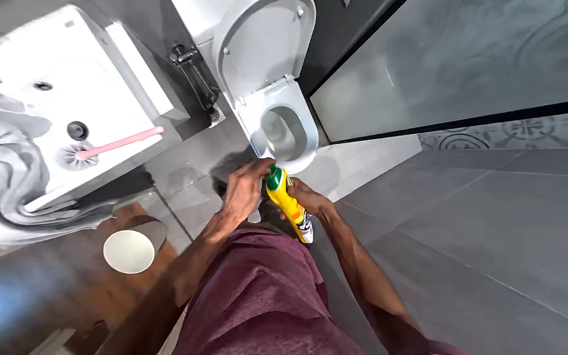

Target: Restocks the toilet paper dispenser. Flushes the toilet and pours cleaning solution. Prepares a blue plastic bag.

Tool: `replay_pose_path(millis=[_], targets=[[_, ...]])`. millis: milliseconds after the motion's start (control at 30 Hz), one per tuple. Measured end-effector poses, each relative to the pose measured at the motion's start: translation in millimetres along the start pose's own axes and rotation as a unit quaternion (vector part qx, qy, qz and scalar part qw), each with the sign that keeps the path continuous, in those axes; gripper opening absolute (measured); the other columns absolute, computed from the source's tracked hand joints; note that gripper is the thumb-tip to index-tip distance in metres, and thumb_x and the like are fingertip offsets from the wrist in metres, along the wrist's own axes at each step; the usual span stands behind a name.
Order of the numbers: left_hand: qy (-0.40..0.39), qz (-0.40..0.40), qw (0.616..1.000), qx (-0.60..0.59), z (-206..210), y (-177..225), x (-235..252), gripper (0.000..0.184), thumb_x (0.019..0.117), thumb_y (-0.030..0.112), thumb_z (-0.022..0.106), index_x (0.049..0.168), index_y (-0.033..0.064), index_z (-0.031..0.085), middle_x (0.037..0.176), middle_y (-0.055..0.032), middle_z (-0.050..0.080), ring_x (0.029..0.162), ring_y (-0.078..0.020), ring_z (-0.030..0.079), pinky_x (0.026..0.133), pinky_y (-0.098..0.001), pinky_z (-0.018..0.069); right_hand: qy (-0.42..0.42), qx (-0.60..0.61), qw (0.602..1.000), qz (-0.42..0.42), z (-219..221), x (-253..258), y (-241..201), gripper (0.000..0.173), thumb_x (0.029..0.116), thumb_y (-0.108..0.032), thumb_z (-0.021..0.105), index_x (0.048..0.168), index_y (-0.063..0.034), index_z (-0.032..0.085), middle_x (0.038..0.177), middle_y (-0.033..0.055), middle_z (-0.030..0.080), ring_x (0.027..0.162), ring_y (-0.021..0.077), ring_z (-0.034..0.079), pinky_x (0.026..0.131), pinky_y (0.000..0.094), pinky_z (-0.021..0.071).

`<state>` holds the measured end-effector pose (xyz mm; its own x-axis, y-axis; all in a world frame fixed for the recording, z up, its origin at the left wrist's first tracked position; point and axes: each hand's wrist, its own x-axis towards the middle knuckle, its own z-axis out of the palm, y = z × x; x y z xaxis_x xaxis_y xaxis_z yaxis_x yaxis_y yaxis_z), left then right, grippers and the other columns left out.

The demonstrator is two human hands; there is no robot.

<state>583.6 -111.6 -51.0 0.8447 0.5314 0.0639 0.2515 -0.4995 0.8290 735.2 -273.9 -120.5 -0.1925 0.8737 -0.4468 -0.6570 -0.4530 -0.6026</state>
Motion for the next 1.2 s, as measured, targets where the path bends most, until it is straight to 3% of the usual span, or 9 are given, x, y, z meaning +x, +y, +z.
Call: replay_pose_path(millis=[167, 300, 367, 500, 667, 867, 967, 1100, 1200], targets=[[-0.126, -0.096, 0.982, -0.104, 40.2, -13.4, 36.0, 0.027, 0.1078, 0.019, 0.049, 0.111, 0.0084, 0.074, 0.093, -0.0045, 0.072, 0.079, -0.0118, 0.068, 0.077, -0.0338, 0.0575, 0.008, -0.034, 0.997, 0.066, -51.1, -32.2, -3.9, 0.052, 0.0822, -0.049, 0.080, 0.111, -0.0082, 0.067, 0.088, 0.0093, 0.075, 0.074, 0.0206, 0.074, 0.068, 0.0369, 0.0644], [-0.094, -0.282, 0.945, -0.136, 71.3, -61.5, 31.5, 0.032, 0.1064, 0.024, 0.055, 0.131, 0.0057, 0.065, 0.119, -0.0132, 0.071, 0.106, -0.0232, 0.070, 0.097, -0.0461, 0.0567, 0.120, -0.029, 0.978, 0.168, -109.2, -26.0, 13.5, 0.062, 0.0987, -0.062, 0.055, 0.129, -0.0083, 0.059, 0.096, 0.0124, 0.072, 0.080, 0.0222, 0.073, 0.072, 0.0367, 0.0635], [-0.049, -0.365, 0.917, -0.154, 64.4, -71.6, 1.9, 0.035, 0.1079, 0.026, 0.053, 0.137, 0.0079, 0.059, 0.128, -0.0155, 0.067, 0.111, -0.0280, 0.068, 0.096, -0.0503, 0.0550, 0.215, -0.004, 0.948, 0.233, -135.6, -3.4, 21.7, 0.068, 0.0997, -0.070, 0.043, 0.132, -0.0122, 0.058, 0.096, 0.0101, 0.071, 0.078, 0.0210, 0.071, 0.068, 0.0366, 0.0618], [-0.049, -0.458, 0.875, -0.146, 43.9, -106.6, -82.2, 0.032, 0.1074, 0.021, 0.051, 0.130, 0.0011, 0.063, 0.121, -0.0162, 0.070, 0.102, -0.0254, 0.071, 0.087, -0.0446, 0.0593, 0.322, 0.023, 0.907, 0.271, -188.7, 52.2, 45.3, 0.067, 0.1036, -0.066, 0.037, 0.136, -0.0101, 0.054, 0.101, 0.0120, 0.066, 0.081, 0.0217, 0.066, 0.070, 0.0396, 0.0588], [-0.078, -0.533, 0.841, -0.051, 27.8, -112.7, -161.0, 0.031, 0.1067, 0.024, 0.052, 0.124, 0.0033, 0.067, 0.110, -0.0115, 0.072, 0.093, -0.0196, 0.071, 0.084, -0.0415, 0.0582, 0.402, -0.089, 0.852, 0.323, -219.8, 103.6, 66.0, 0.074, 0.1036, -0.066, 0.037, 0.137, -0.0046, 0.058, 0.123, 0.0218, 0.065, 0.105, 0.0306, 0.066, 0.091, 0.0515, 0.0548], [-0.118, -0.506, 0.852, -0.063, 41.2, -109.2, -148.8, 0.033, 0.1073, 0.025, 0.052, 0.126, 0.0024, 0.065, 0.114, -0.0141, 0.072, 0.100, -0.0228, 0.071, 0.091, -0.0450, 0.0568, 0.435, -0.076, 0.859, 0.260, -207.8, 96.6, 86.2, 0.084, 0.0950, -0.076, 0.047, 0.128, -0.0005, 0.062, 0.113, 0.0236, 0.067, 0.098, 0.0334, 0.067, 0.085, 0.0539, 0.0571], [-0.154, -0.445, 0.879, -0.079, 56.6, -110.5, -111.6, 0.035, 0.1062, 0.024, 0.054, 0.130, 0.0009, 0.065, 0.125, -0.0178, 0.068, 0.115, -0.0261, 0.067, 0.104, -0.0456, 0.0514, 0.431, -0.174, 0.865, 0.190, -189.2, 64.2, 91.3, 0.083, 0.0883, -0.076, 0.059, 0.143, -0.0145, 0.051, 0.119, 0.0195, 0.068, 0.102, 0.0331, 0.068, 0.086, 0.0549, 0.0568], [-0.154, -0.387, 0.900, -0.130, 86.2, -99.2, -54.4, 0.046, 0.1020, 0.035, 0.061, 0.136, 0.0038, 0.061, 0.128, -0.0137, 0.067, 0.119, -0.0220, 0.065, 0.107, -0.0432, 0.0515, 0.434, -0.273, 0.858, 0.030, -172.6, 49.5, 88.3, 0.077, 0.0859, -0.044, 0.081, 0.145, -0.0059, 0.050, 0.117, 0.0161, 0.071, 0.102, 0.0239, 0.072, 0.090, 0.0472, 0.0606], [-0.105, -0.313, 0.934, -0.138, 103.4, -79.1, -12.9, 0.081, 0.0900, 0.053, 0.073, 0.150, 0.0042, 0.048, 0.147, -0.0162, 0.055, 0.137, -0.0261, 0.053, 0.117, -0.0473, 0.0414, 0.412, -0.334, 0.842, -0.099, -124.3, 47.2, 62.6, 0.070, 0.0819, -0.029, 0.086, 0.134, 0.0053, 0.055, 0.112, 0.0125, 0.073, 0.102, 0.0152, 0.073, 0.094, 0.0369, 0.0613]])
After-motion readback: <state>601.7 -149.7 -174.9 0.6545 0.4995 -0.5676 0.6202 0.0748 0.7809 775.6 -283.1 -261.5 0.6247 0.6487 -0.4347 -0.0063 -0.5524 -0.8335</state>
